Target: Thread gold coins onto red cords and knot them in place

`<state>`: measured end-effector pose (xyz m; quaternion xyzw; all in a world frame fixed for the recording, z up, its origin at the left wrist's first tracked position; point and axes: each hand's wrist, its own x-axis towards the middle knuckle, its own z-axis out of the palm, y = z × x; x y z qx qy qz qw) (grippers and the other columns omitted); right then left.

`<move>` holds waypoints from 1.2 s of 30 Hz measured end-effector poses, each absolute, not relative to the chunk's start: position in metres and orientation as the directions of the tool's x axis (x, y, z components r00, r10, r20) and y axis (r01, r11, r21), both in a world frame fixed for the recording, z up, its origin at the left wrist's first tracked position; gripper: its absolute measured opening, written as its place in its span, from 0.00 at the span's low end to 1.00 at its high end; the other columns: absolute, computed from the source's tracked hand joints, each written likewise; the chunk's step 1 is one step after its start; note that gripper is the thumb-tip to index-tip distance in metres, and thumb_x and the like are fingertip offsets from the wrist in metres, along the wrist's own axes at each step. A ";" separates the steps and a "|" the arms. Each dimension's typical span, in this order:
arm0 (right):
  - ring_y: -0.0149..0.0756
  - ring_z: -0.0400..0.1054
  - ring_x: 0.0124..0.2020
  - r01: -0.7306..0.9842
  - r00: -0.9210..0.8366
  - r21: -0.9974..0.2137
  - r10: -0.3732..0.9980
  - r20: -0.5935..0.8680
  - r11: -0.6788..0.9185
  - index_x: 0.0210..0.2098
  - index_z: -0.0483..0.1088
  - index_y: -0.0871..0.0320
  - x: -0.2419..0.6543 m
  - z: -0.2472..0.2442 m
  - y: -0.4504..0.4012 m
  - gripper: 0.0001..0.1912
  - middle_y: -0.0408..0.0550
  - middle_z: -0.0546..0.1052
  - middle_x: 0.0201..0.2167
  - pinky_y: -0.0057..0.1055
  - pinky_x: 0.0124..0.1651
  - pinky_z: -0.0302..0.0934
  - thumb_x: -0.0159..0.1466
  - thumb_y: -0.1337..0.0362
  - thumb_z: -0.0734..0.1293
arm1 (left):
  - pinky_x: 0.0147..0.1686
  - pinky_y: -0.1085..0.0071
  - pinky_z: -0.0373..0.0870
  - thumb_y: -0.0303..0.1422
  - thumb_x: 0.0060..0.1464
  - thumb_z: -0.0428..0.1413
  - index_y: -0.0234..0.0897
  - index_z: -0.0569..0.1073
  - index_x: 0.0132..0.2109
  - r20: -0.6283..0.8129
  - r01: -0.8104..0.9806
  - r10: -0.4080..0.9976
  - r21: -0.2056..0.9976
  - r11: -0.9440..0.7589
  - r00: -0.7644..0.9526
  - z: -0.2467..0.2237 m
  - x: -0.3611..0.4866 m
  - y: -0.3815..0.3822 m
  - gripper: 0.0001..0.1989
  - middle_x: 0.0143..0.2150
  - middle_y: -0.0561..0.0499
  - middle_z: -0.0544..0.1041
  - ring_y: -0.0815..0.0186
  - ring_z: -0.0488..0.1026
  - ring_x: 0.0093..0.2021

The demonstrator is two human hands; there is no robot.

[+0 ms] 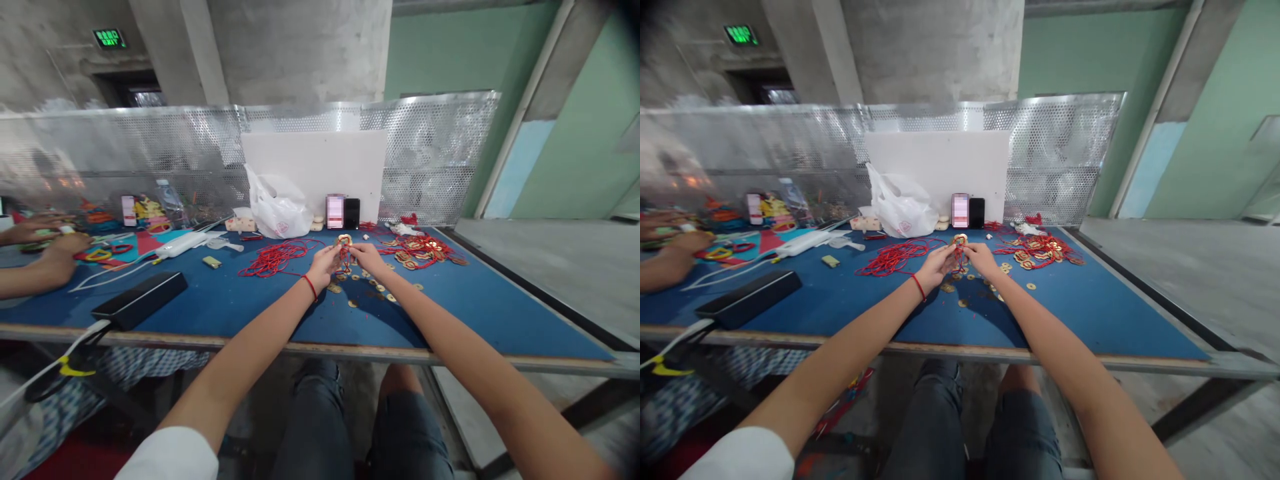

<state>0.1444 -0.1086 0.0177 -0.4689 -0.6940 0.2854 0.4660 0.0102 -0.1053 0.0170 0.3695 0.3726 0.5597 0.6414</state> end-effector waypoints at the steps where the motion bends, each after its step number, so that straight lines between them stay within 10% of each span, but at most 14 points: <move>1: 0.27 0.57 0.18 0.287 -0.120 -0.899 0.944 0.308 0.329 0.23 0.66 0.60 0.144 0.018 -0.110 0.12 0.41 0.67 0.18 0.25 0.23 0.49 0.59 0.61 0.60 | 0.32 0.73 0.67 0.29 0.45 0.63 0.33 0.71 0.31 -0.065 -0.435 0.993 0.894 0.103 0.101 0.017 0.010 -0.105 0.08 0.26 0.52 0.76 0.71 0.73 0.25; 5: 0.26 0.58 0.18 -0.007 -0.106 -0.989 0.983 0.149 0.150 0.30 0.70 0.61 0.143 0.020 -0.117 0.14 0.42 0.69 0.21 0.25 0.21 0.52 0.55 0.54 0.65 | 0.31 0.74 0.66 0.30 0.43 0.64 0.34 0.71 0.30 -0.049 -0.399 0.990 0.912 0.098 0.131 0.015 0.012 -0.106 0.09 0.26 0.52 0.76 0.71 0.73 0.26; 22: 0.27 0.61 0.20 -0.223 0.139 -0.965 0.985 0.107 0.136 0.23 0.64 0.59 0.145 0.022 -0.111 0.02 0.41 0.68 0.18 0.26 0.28 0.58 0.51 0.67 0.61 | 0.23 0.77 0.60 0.33 0.35 0.67 0.33 0.73 0.27 0.046 -0.286 0.993 0.958 -0.013 0.111 0.017 0.017 -0.116 0.13 0.24 0.53 0.73 0.74 0.67 0.23; 27: 0.25 0.50 0.16 0.091 0.070 -0.968 0.968 0.242 0.235 0.22 0.64 0.59 0.147 0.019 -0.109 0.07 0.37 0.60 0.14 0.26 0.23 0.50 0.55 0.63 0.62 | 0.23 0.77 0.60 0.32 0.35 0.67 0.33 0.73 0.26 0.040 -0.317 0.994 0.948 -0.007 0.097 0.019 0.017 -0.116 0.12 0.22 0.55 0.71 0.75 0.65 0.21; 31: 0.29 0.56 0.22 0.514 -0.031 -0.722 0.851 0.525 0.464 0.20 0.66 0.60 0.148 0.017 -0.109 0.15 0.41 0.64 0.16 0.27 0.26 0.46 0.58 0.59 0.61 | 0.22 0.78 0.60 0.31 0.36 0.68 0.33 0.71 0.25 0.024 -0.368 0.998 0.930 0.002 0.065 0.019 0.016 -0.116 0.12 0.20 0.56 0.69 0.76 0.65 0.20; 36: 0.32 0.61 0.26 0.686 -0.064 -0.586 0.839 0.541 0.431 0.27 0.73 0.60 0.145 0.017 -0.114 0.16 0.45 0.72 0.22 0.27 0.30 0.47 0.62 0.61 0.57 | 0.21 0.79 0.59 0.29 0.38 0.67 0.32 0.72 0.27 0.012 -0.404 0.999 0.915 0.009 0.050 0.017 0.015 -0.111 0.11 0.19 0.56 0.69 0.76 0.65 0.20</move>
